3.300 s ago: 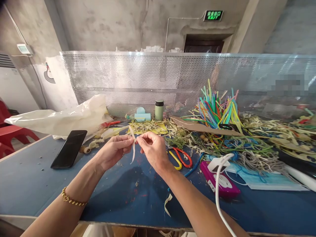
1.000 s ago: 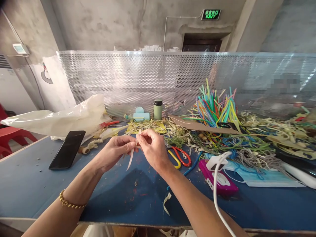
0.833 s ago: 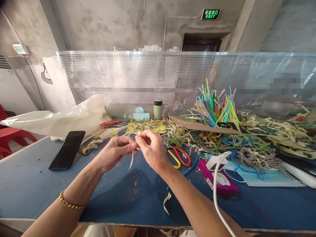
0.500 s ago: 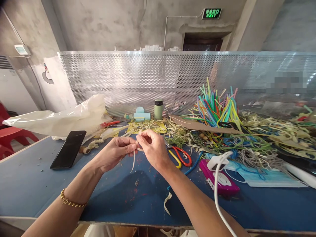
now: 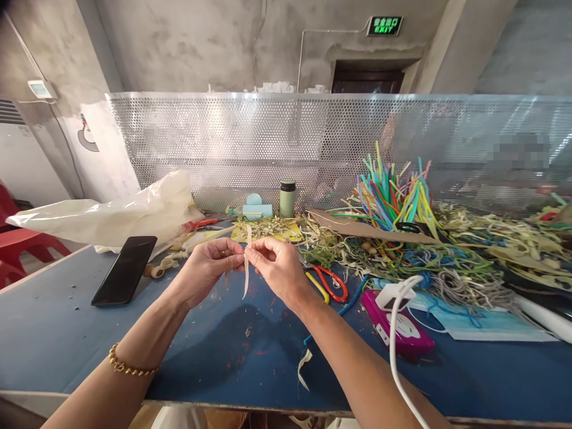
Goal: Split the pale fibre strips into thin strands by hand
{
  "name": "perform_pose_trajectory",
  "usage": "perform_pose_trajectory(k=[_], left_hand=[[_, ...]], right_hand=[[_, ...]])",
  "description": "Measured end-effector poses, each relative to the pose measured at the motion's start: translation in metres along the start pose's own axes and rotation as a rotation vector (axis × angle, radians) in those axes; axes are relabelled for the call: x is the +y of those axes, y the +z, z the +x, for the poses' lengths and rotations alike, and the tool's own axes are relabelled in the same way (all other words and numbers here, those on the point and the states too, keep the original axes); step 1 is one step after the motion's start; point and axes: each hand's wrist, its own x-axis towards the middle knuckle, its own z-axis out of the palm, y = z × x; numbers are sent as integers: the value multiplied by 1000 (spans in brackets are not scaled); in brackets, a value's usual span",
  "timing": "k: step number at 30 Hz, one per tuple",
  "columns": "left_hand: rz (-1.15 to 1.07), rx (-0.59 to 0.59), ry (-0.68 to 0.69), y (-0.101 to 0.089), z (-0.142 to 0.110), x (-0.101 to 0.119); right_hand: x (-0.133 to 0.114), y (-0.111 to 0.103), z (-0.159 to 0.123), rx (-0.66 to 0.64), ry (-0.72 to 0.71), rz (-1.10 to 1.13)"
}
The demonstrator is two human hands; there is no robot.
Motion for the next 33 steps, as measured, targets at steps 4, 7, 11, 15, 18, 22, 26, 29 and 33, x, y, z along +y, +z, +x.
perform_pose_trajectory(k=[4, 7, 11, 15, 18, 22, 26, 29, 33], left_hand=[[89, 35, 28, 0, 0, 0], [163, 51, 38, 0, 0, -1], [194, 55, 48, 1, -1, 1], [163, 53, 51, 2, -2, 4], [159, 56, 55, 2, -2, 6], [152, 58, 67, 1, -2, 6], [75, -14, 70, 0, -3, 6], [67, -47, 71, 2, -3, 6], [75, 2, 38, 3, -3, 3]], right_hand=[[1, 0, 0, -33, -64, -52], [2, 1, -1, -36, -64, -88], [2, 2, -2, -16, -35, -77], [5, 4, -1, 12, -26, 23], [5, 5, -1, 28, -25, 75], [2, 6, -2, 26, -21, 108], [0, 5, -1, 37, -58, 63], [2, 6, -2, 61, -73, 13], [5, 8, -4, 25, -77, -55]])
